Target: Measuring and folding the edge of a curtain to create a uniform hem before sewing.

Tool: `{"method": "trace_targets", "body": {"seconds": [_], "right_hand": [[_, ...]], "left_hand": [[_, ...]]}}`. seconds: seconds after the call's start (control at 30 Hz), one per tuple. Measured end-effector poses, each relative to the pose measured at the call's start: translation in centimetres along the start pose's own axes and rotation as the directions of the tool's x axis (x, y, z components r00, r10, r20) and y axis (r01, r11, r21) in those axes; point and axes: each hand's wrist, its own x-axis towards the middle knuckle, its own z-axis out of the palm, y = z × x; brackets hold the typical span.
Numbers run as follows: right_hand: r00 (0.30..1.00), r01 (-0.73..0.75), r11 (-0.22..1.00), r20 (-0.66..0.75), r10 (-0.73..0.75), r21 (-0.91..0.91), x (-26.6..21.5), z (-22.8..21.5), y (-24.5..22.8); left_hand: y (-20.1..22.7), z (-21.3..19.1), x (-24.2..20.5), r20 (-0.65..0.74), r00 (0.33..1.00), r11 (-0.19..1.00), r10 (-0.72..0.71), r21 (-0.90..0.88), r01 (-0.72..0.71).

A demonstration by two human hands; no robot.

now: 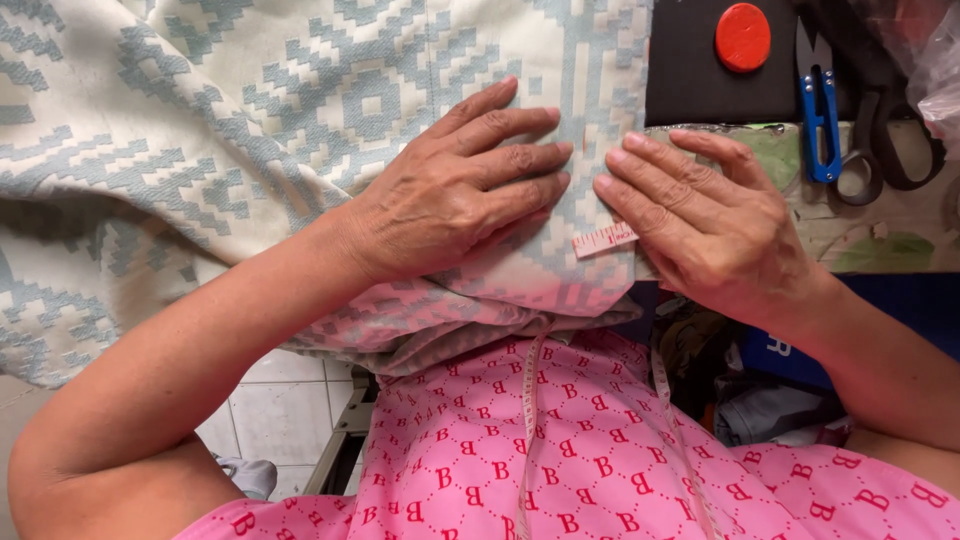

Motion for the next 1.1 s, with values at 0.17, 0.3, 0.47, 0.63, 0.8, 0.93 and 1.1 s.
{"method": "trace_targets", "body": {"seconds": [0.17,0.3,0.47,0.63,0.8,0.93,1.1], "right_hand": [[1.000,0.021,1.000,0.001,-0.021,-0.012,-0.1,0.2,0.9],[0.999,0.037,0.999,0.010,-0.037,-0.026,0.0,0.3,1.5],[0.998,0.056,0.998,0.008,-0.056,-0.022,0.3,0.6,2.2],[0.997,0.074,0.997,0.022,-0.073,-0.024,0.2,0.8,3.0],[0.996,0.092,0.995,0.003,-0.092,-0.029,0.4,1.2,3.6],[0.994,0.109,0.994,-0.006,-0.109,-0.021,0.2,1.7,4.5],[0.994,0.113,0.994,-0.005,-0.113,-0.014,0.1,2.1,5.5]], "left_hand": [[-0.5,-0.1,0.2,-0.013,1.000,1.000,0.003,0.021,-0.003],[-0.9,-0.1,0.3,-0.025,1.000,1.000,0.007,0.027,-0.006],[-1.6,0.0,0.2,-0.033,0.999,1.000,0.010,0.027,-0.009],[-2.0,-0.2,0.4,-0.047,0.999,0.999,0.023,0.026,-0.021],[-2.8,-0.1,0.7,-0.060,0.996,0.996,0.070,0.060,-0.066],[-3.2,0.1,0.8,-0.072,0.995,0.993,0.074,0.094,-0.068],[-3.9,0.5,0.6,-0.068,0.996,0.995,0.065,0.082,-0.060]]}}
